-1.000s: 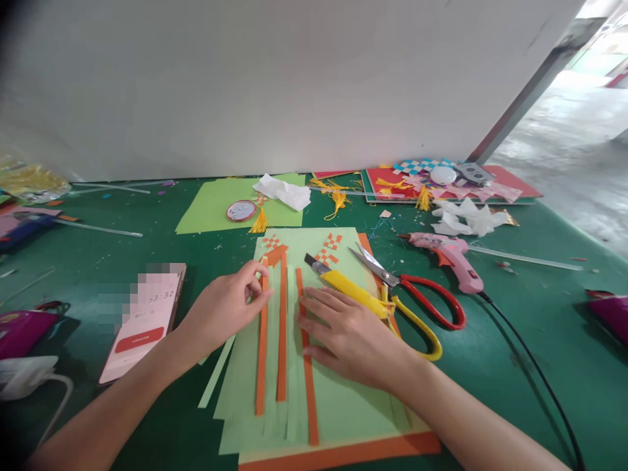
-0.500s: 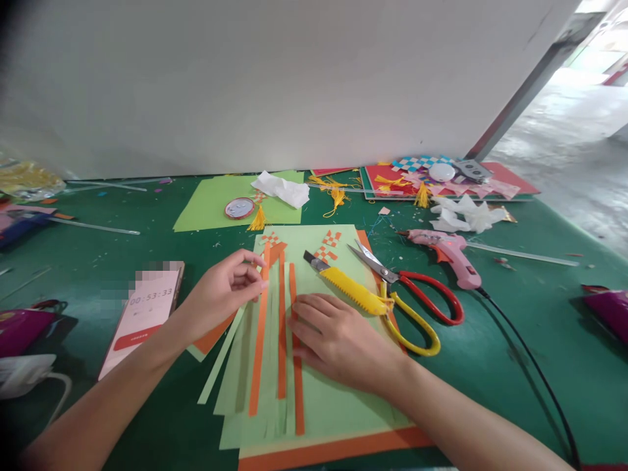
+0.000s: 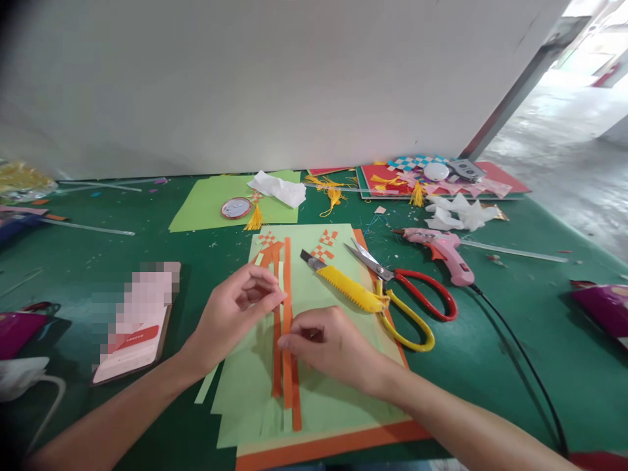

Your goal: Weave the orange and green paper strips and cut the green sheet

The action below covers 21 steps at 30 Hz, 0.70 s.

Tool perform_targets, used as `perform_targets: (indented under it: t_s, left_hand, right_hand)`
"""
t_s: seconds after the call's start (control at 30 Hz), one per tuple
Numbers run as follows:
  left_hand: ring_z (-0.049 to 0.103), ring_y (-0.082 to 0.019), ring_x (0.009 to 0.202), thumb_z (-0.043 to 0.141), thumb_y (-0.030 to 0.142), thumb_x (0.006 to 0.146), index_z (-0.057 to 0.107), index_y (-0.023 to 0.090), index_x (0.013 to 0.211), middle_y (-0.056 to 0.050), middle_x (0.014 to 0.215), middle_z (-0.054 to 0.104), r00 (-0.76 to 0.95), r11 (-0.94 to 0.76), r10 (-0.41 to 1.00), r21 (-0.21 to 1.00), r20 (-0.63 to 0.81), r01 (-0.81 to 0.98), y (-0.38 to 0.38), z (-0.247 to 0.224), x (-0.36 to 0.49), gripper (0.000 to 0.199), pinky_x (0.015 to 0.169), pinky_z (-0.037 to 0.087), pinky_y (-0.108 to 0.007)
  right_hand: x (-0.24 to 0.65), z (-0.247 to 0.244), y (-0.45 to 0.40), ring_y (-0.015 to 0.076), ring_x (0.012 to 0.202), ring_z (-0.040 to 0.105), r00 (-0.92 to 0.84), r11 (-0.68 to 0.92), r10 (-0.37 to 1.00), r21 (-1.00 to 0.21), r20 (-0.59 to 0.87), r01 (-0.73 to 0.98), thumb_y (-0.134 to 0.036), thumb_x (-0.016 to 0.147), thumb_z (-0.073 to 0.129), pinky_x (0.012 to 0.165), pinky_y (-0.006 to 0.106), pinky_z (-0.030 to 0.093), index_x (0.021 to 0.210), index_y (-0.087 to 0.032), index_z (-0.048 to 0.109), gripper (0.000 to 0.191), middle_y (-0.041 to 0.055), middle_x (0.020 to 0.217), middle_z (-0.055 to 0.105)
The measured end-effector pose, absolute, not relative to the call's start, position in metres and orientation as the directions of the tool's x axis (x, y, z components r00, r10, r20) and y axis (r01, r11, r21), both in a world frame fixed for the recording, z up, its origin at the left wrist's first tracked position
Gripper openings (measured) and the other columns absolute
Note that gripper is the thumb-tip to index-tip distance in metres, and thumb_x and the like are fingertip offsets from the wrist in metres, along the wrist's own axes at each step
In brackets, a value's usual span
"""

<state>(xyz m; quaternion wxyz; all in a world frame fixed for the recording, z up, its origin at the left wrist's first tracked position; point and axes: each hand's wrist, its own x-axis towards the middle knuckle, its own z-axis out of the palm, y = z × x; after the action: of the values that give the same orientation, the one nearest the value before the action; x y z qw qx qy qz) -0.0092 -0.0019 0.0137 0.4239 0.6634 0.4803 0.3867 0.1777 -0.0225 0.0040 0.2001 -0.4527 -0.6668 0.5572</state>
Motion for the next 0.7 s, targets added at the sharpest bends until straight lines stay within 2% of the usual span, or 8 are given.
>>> perform_targets:
  t_s: [0.17, 0.3, 0.4, 0.47, 0.53, 0.6, 0.7]
  left_hand:
    - [0.063, -0.011, 0.076, 0.055, 0.022, 0.093, 0.059, 0.020, 0.088, 0.002, 0.082, 0.067, 0.363, -0.424, 0.895, 0.744, 0.258, 0.516, -0.001, 0.010, -0.016, 0.006, 0.073, 0.049, -0.022]
    - [0.062, -0.014, 0.082, 0.052, 0.024, 0.096, 0.060, 0.020, 0.091, 0.000, 0.087, 0.068, 0.571, -0.600, 0.775, 0.598, 0.272, 0.531, -0.002, 0.004, -0.016, 0.011, 0.076, 0.047, -0.027]
    - [0.062, -0.017, 0.087, 0.049, 0.025, 0.098, 0.064, 0.018, 0.094, -0.004, 0.090, 0.069, 0.704, -0.736, 0.647, 0.480, 0.293, 0.477, -0.001, -0.002, -0.015, 0.017, 0.081, 0.047, -0.032]
    - [0.062, -0.019, 0.090, 0.047, 0.023, 0.099, 0.066, 0.017, 0.095, -0.005, 0.092, 0.069, 0.744, -0.790, 0.593, 0.403, 0.308, 0.462, -0.001, -0.005, -0.014, 0.020, 0.082, 0.047, -0.033]
    - [0.062, -0.019, 0.091, 0.046, 0.021, 0.099, 0.067, 0.017, 0.098, -0.006, 0.094, 0.070, 0.758, -0.812, 0.573, 0.347, 0.312, 0.470, 0.000, -0.006, -0.015, 0.021, 0.082, 0.047, -0.034]
    - [0.062, -0.019, 0.092, 0.046, 0.019, 0.098, 0.066, 0.017, 0.100, -0.006, 0.095, 0.070, 0.754, -0.808, 0.583, 0.315, 0.302, 0.498, 0.002, -0.008, -0.016, 0.021, 0.083, 0.048, -0.035]
    - [0.063, -0.019, 0.091, 0.045, 0.019, 0.098, 0.065, 0.016, 0.101, -0.006, 0.096, 0.070, 0.721, -0.781, 0.623, 0.293, 0.303, 0.551, 0.005, -0.009, -0.019, 0.020, 0.084, 0.048, -0.034]
  right_hand:
    - [0.192, 0.003, -0.015, 0.0069, 0.046, 0.034, -0.396, -0.010, 0.879, -0.842, -0.264, 0.539, -0.038, 0.090, 0.049, 0.044, 0.022, 0.024, 0.057, -0.018, 0.042, 0.039, -0.0053, 0.050, 0.041]
    - [0.200, -0.003, -0.014, 0.0069, 0.044, 0.031, -0.433, 0.017, 0.841, -0.784, -0.324, 0.620, -0.038, 0.089, 0.050, 0.041, 0.021, 0.024, 0.055, -0.018, 0.044, 0.039, -0.0058, 0.047, 0.040]
    - [0.200, -0.011, -0.016, 0.0072, 0.045, 0.022, -0.412, 0.178, 0.892, -0.693, -0.187, 0.698, -0.035, 0.086, 0.055, 0.041, 0.023, 0.017, 0.051, -0.018, 0.041, 0.042, -0.0066, 0.046, 0.030]
    - [0.199, -0.013, -0.017, 0.0076, 0.045, 0.020, -0.367, 0.253, 0.927, -0.597, -0.074, 0.761, -0.030, 0.085, 0.056, 0.042, 0.024, 0.016, 0.051, -0.017, 0.045, 0.038, -0.0067, 0.045, 0.029]
    - [0.200, -0.012, -0.017, 0.0075, 0.045, 0.027, -0.395, 0.337, 0.919, -0.548, 0.014, 0.765, -0.024, 0.085, 0.058, 0.044, 0.023, 0.022, 0.061, -0.018, 0.057, 0.025, -0.0064, 0.048, 0.040]
    - [0.202, -0.010, -0.017, 0.0089, 0.052, 0.045, -0.513, 0.472, 0.855, -0.529, 0.080, 0.705, -0.022, 0.086, 0.059, 0.050, 0.022, 0.032, 0.078, -0.020, 0.065, 0.009, -0.0041, 0.061, 0.056]
    - [0.205, -0.008, -0.016, 0.0141, 0.073, 0.060, -0.665, 0.651, 0.731, -0.451, 0.154, 0.611, -0.025, 0.088, 0.060, 0.062, 0.024, 0.041, 0.095, -0.020, 0.067, 0.010, 0.0016, 0.084, 0.065]
